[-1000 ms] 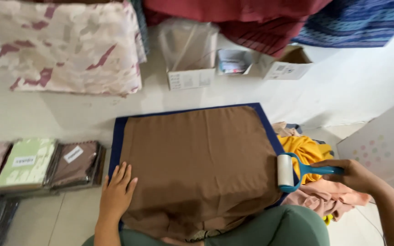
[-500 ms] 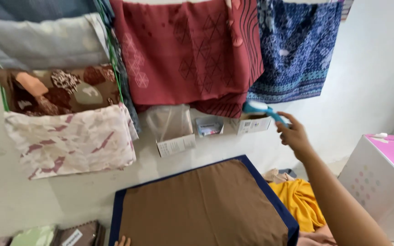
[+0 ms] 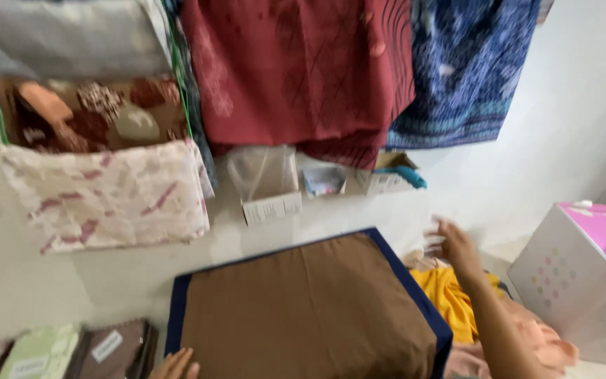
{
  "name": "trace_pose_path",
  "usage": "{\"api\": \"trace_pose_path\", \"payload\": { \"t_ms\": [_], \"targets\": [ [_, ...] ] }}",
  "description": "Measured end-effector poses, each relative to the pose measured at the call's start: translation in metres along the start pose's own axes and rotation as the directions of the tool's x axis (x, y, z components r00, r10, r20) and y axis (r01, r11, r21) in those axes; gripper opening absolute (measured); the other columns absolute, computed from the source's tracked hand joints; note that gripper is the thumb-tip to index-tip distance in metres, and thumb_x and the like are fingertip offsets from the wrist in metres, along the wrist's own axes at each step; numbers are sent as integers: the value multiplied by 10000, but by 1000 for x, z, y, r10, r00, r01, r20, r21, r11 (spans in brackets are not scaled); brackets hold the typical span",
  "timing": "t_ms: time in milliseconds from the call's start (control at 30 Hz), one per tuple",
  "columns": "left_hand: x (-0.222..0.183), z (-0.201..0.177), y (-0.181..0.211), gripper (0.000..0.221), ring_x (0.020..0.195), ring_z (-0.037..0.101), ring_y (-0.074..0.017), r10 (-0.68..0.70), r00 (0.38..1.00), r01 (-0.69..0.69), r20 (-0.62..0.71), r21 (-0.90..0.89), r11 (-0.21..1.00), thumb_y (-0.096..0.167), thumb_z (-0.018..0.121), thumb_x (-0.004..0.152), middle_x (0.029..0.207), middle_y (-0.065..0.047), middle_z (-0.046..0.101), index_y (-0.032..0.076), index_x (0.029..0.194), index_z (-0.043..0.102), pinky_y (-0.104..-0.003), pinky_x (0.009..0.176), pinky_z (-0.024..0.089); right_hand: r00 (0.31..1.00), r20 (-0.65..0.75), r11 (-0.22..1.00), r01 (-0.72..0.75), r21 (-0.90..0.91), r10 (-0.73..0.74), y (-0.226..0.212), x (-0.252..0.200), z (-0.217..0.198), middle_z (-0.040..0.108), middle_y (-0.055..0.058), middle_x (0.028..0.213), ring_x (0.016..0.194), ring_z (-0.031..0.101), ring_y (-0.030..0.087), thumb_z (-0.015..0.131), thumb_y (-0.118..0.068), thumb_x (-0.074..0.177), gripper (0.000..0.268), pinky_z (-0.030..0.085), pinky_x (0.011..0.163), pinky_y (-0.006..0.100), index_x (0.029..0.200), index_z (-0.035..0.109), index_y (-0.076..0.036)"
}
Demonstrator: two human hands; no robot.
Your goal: Packaging a hijab into a plastic sleeve and using a lint roller to clean a piece of brown fabric.
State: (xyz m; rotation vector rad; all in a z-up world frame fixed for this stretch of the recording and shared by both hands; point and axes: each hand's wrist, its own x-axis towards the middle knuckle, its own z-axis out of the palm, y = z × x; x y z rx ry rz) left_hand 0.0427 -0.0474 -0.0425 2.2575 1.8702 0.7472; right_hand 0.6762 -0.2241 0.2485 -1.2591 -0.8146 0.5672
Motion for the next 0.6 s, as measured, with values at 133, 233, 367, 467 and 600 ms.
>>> {"api": "trace_pose_path", "payload": {
  "t_ms": [133, 233, 367, 467, 600],
  "targets": [
    [-69, -49, 28, 143, 862, 716, -216, -70, 892, -145, -446, -430, 891, 259, 757, 890, 900, -65, 779, 132, 900, 821, -322, 876, 531, 998, 39, 962, 58, -267, -49, 108, -71, -58, 493, 15, 610, 569, 443, 111, 623, -246, 1038, 345, 342, 533, 260, 769, 653, -30],
    [-116, -114, 64, 200, 728, 650, -96, -393, 912, 301, -119, -457, 837, 352, 742, 961, 777, 28, 765, 193, 1025, 844, -248, 712, 507, 993, -8, 992, -120, -42, 120, 147, -120, -92, 652, 68, 615, 505, 399, 67, 715, -212, 974, 289, 267, 483, 204, 827, 777, 29],
    [-129, -157, 86, 446, 607, 471, -71, -502, 858, 500, 108, -400, 768, 299, 780, 937, 584, -44, 693, -5, 612, 778, -236, 581, 346, 959, 95, 930, -233, -283, 269, 147, -146, -103, 470, 44, 505, 456, 337, 93, 698, -264, 964, 344, 189, 439, 238, 844, 803, 40],
    [-125, -158, 75, 668, 603, 605, -127, -515, 812, 539, 275, -15, 842, 642, 696, 861, 537, -69, 622, 60, 543, 616, -284, 622, 391, 922, 100, 818, -278, -503, 375, 143, -143, -93, 516, 23, 617, 540, 394, 99, 748, -311, 917, 320, 290, 506, 247, 997, 844, -17],
    [-117, -194, 116, 760, 1281, 651, -263, -569, 656, 504, 496, 274, 819, 850, 564, 710, 1332, 30, 746, 347, 1216, 826, -388, 1094, 506, 880, 248, 780, -192, -596, 406, 127, -148, -75, 829, 50, 1040, 980, 708, 113, 804, -291, 838, 351, 500, 931, 234, 1071, 837, -30]
  ]
}}
